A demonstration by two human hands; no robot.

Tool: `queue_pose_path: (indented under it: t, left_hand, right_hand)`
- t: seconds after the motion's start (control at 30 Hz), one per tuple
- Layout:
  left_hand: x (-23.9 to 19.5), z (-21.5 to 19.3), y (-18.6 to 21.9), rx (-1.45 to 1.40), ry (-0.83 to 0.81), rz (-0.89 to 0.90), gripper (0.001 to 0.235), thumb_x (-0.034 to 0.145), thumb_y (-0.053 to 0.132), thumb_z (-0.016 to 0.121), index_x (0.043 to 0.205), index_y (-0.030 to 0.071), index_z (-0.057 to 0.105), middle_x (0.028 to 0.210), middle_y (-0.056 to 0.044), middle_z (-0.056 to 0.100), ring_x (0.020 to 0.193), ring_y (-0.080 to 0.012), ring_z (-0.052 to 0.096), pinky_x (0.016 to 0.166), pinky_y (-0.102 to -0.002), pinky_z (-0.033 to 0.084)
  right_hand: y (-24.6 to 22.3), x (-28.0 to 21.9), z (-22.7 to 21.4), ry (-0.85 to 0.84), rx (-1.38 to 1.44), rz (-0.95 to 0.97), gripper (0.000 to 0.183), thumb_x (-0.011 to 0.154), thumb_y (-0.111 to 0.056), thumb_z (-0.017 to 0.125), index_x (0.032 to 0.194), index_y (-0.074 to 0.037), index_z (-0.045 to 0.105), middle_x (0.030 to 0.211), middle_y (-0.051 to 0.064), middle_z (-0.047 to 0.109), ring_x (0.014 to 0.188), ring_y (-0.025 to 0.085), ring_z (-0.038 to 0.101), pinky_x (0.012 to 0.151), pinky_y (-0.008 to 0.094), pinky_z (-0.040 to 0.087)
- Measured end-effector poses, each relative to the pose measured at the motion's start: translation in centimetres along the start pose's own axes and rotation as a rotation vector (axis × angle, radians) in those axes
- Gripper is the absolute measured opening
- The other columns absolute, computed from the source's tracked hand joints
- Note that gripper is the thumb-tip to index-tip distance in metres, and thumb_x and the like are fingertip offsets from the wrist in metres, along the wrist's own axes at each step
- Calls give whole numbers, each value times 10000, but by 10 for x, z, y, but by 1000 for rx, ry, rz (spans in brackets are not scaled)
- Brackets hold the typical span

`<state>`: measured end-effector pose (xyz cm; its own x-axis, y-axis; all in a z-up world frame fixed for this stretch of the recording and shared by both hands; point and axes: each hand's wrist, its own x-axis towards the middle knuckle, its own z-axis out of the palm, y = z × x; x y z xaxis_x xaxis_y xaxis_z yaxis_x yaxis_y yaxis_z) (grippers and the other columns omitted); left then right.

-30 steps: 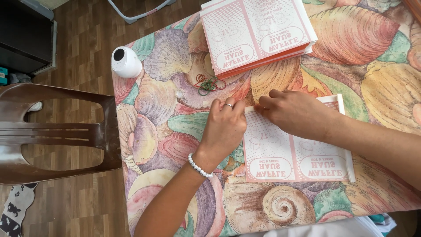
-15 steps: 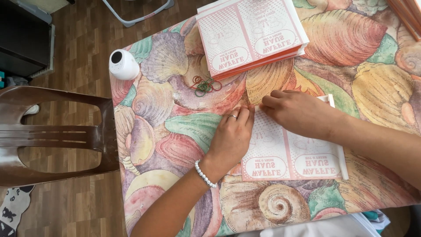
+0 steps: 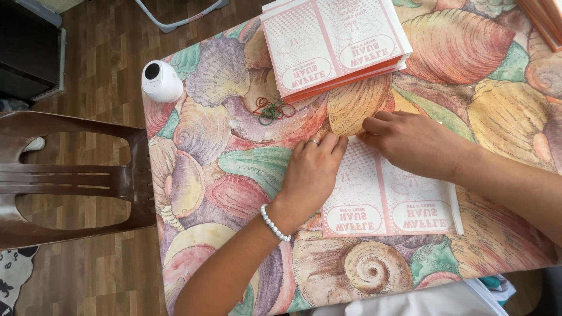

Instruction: Folding flat paper sheets into small bags and stacking them neatly on a table.

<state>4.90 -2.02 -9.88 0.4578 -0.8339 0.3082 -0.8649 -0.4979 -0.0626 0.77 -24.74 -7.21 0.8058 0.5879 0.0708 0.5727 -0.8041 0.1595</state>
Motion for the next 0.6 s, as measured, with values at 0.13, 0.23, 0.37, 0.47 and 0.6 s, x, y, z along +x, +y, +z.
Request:
queue_pose_path:
  t: [0.13,0.23,0.37,0.47,0.6]
  left_hand:
    - [17,-4,-2,-53,-41,-28,296,894,40,567,1166,67,680,919,-48,565,871,-263,654,743,-422,510]
    - [32,-3,-1,-119,-92,-38,163,856,39,596,919,54,746,923,-85,616,876,-295,676,812,-481,496]
    - [47,18,0,-342,-86,-73,312,837,117,720,1106,36,585,997,-113,551,942,-379,670,795,-494,549]
    - [55,35,-1,-327,-201,-98,518,763,239,850,1158,64,564,1033,-108,556,1018,-391,651,852,-528,527]
    - [76,17,1,-353,-431,-179,361,814,244,864,963,93,572,998,-130,660,922,-354,679,698,-503,520]
  right_hand:
    - [6,-6,10,-10,31,22,142,937,-124,638,1020,-116,753,983,4,653,921,157,680,823,305,583]
    - [7,-8,15,-1,48,26,143,941,-141,637,1015,-130,758,981,-4,657,916,151,686,825,308,580]
    - [7,-7,17,61,123,39,140,884,-153,671,984,-133,767,993,-11,647,943,174,685,812,333,587]
    - [11,-11,-6,94,338,84,177,839,-127,702,993,-126,791,1001,25,698,971,205,715,816,328,600]
    - [44,-35,-15,212,722,274,471,832,-273,782,1258,-77,735,1259,96,728,1012,262,729,948,401,540]
